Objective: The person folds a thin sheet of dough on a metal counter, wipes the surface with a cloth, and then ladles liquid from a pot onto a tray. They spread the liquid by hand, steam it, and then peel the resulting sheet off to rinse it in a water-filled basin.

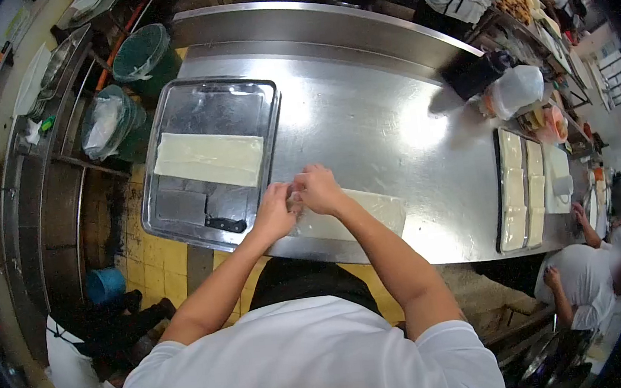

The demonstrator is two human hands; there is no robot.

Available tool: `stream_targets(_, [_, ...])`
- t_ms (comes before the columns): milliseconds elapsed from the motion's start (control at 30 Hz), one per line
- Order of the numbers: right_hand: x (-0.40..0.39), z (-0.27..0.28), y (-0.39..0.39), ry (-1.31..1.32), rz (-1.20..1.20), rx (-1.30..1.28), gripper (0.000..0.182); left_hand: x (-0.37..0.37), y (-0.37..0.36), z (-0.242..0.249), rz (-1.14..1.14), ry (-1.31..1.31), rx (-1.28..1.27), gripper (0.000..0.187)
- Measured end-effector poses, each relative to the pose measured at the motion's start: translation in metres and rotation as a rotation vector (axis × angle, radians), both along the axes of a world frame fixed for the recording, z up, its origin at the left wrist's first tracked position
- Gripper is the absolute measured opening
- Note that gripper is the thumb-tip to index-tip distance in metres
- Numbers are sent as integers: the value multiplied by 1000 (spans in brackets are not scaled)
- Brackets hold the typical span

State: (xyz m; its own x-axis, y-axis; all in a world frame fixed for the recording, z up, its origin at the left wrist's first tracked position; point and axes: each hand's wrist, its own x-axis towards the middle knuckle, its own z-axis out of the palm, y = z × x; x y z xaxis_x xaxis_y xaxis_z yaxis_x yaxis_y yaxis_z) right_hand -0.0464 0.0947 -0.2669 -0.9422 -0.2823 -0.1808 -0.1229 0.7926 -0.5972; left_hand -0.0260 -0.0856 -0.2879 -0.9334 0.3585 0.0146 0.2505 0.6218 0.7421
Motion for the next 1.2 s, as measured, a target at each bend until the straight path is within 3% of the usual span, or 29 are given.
stream_targets(100, [20, 9, 11, 111, -57, -148, 17, -2, -2, -8, -124, -43, -100, 24])
stream_targets(200, [48, 36, 27, 99, -225, -233, 19, -4, 5, 3, -59, -333, -103, 26])
stream_targets(333, [104, 53, 59, 55, -441, -248, 24, 3, 12, -6, 64, -363, -30, 31])
stream_targets(500, [213, 56, 94, -42, -732, -350, 28, 21, 36, -15, 127, -88, -268, 34])
stream_targets(700, [301, 31, 111, -52, -933, -445, 27, 32, 62, 32, 73, 119, -330, 29])
stream_targets(833, [340, 28, 120, 5, -1022, -461, 27, 45, 98, 104, -80, 297, -292, 24])
stream_targets(1200, [356, -37, 162, 110, -1177, -718, 20, 110, 220, 270, -420, 453, -172, 17])
